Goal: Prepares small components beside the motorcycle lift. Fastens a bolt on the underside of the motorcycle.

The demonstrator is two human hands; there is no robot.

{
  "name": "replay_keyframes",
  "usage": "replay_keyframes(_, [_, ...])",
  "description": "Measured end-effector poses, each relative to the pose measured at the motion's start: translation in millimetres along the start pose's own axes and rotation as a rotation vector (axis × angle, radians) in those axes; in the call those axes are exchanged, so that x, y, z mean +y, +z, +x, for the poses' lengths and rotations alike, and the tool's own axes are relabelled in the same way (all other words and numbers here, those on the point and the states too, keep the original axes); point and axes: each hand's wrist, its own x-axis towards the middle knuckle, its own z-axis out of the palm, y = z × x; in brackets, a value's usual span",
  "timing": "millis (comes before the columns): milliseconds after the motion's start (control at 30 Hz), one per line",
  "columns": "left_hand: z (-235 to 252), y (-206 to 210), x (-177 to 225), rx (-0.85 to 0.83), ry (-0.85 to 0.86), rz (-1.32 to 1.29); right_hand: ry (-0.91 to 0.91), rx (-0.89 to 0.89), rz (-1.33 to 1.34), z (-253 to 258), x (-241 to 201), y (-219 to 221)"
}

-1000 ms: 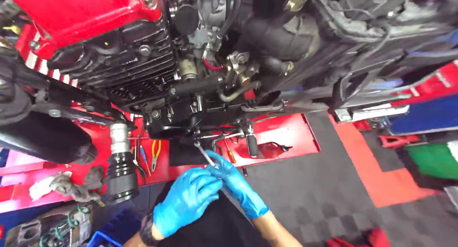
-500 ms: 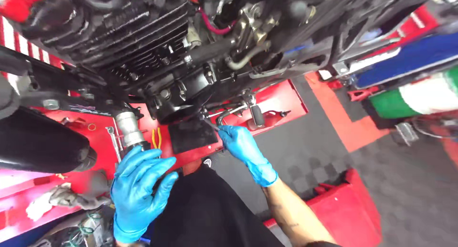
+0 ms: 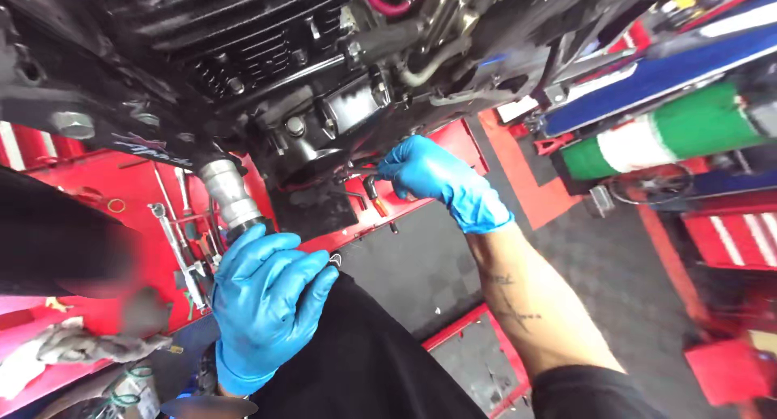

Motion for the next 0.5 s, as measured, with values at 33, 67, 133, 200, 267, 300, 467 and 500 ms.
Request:
replay_keyframes(33, [0, 0, 0, 0.003, 0.002, -0.001, -0.008, 0.016, -0.008, 1, 3, 5])
replay_keyframes(67, [0, 1, 0, 0.007, 0.005, -0.003, -0.005, 0.025, -0.028, 0, 4, 8])
replay_keyframes(133, [0, 1, -1, 0.008, 0.006, -0.003, 0.002, 0.045, -0.078, -4, 3, 15])
replay_keyframes(200, [0, 0, -1, 0.002, 0.005, -0.001, 0.0, 0.063, -0.108, -13, 3, 28])
replay_keyframes(267, [0, 0, -1, 0.004, 0.005, -0.007, 0.01, 0.057, -0.147, -22, 6, 52])
replay_keyframes(300, [1, 0, -1, 0.006, 0.004, -0.007, 0.013, 0.076, -0.158, -24, 9, 69])
replay_keyframes(467, [-1, 1, -2, 0.006, 0.002, -0.002, 0.072, 0.272, -0.081, -6, 23, 153])
replay_keyframes(500, [0, 1, -2, 0.006, -0.001, -0.001, 0.087, 0.296, -0.024, 3, 23, 166])
